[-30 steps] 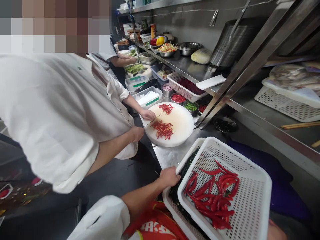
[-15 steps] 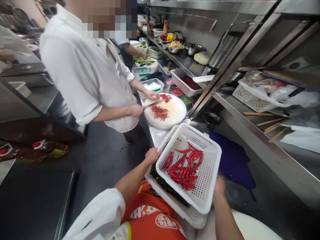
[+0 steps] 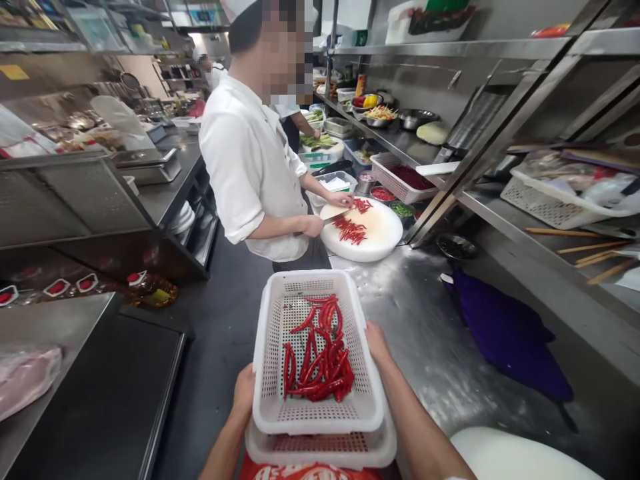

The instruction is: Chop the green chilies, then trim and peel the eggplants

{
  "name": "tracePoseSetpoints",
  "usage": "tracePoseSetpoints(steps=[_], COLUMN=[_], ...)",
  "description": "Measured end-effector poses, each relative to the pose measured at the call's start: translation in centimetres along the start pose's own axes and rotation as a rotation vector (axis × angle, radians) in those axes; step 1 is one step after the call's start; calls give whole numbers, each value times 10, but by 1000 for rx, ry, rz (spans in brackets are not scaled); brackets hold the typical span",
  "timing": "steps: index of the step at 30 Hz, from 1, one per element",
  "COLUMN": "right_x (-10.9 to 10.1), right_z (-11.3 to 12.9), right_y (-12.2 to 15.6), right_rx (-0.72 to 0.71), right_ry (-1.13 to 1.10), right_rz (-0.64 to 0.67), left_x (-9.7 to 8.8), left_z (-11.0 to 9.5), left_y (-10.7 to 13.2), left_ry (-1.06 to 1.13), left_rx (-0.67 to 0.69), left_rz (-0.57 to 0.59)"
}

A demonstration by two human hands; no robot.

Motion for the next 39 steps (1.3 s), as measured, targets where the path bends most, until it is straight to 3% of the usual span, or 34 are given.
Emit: tracePoseSetpoints(steps=[4, 7, 11, 15, 20, 24, 28, 32, 36, 39], right_x=[80, 148, 238, 314, 376, 424, 495, 549, 576, 593], right_z=[61, 117, 191, 241, 278, 301, 340, 403, 478, 530], right_y=[-11, -12, -7, -8, -36, -91, -170, -249, -316, -368], right_rx=[-79, -142, -253, -303, -274, -205, -114, -27, -60, -137], right_ry=[102, 145, 182, 187, 182, 159, 67, 1, 26, 86], right_rz=[104, 179, 274, 354, 366, 365, 424, 447, 420, 402], left_x=[-70, -125, -198, -267, -315, -345, -384, -411, -429, -439], left_z=[51, 73, 76, 81, 96, 81, 37, -9, -35, -59], left_y=[8, 4, -16, -46, -102, -172, -271, -360, -442, -527], left_ry=[115, 146, 231, 405, 381, 199, 29, 20, 133, 130], left_rx=[-109, -137, -131, -163, -202, -223, -236, -289, -271, -230], left_rz=[-161, -249, -357, -465, -490, -462, -435, -406, -404, -377])
Point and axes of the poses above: each hand's wrist, its own y-axis away from the middle knuckle, its own x-axis out of the palm, z = x × y, the point moved 9 cm from there along -y, towards the middle knuckle, and after that the axes turned 3 degrees about x, right-handed, at the moved point
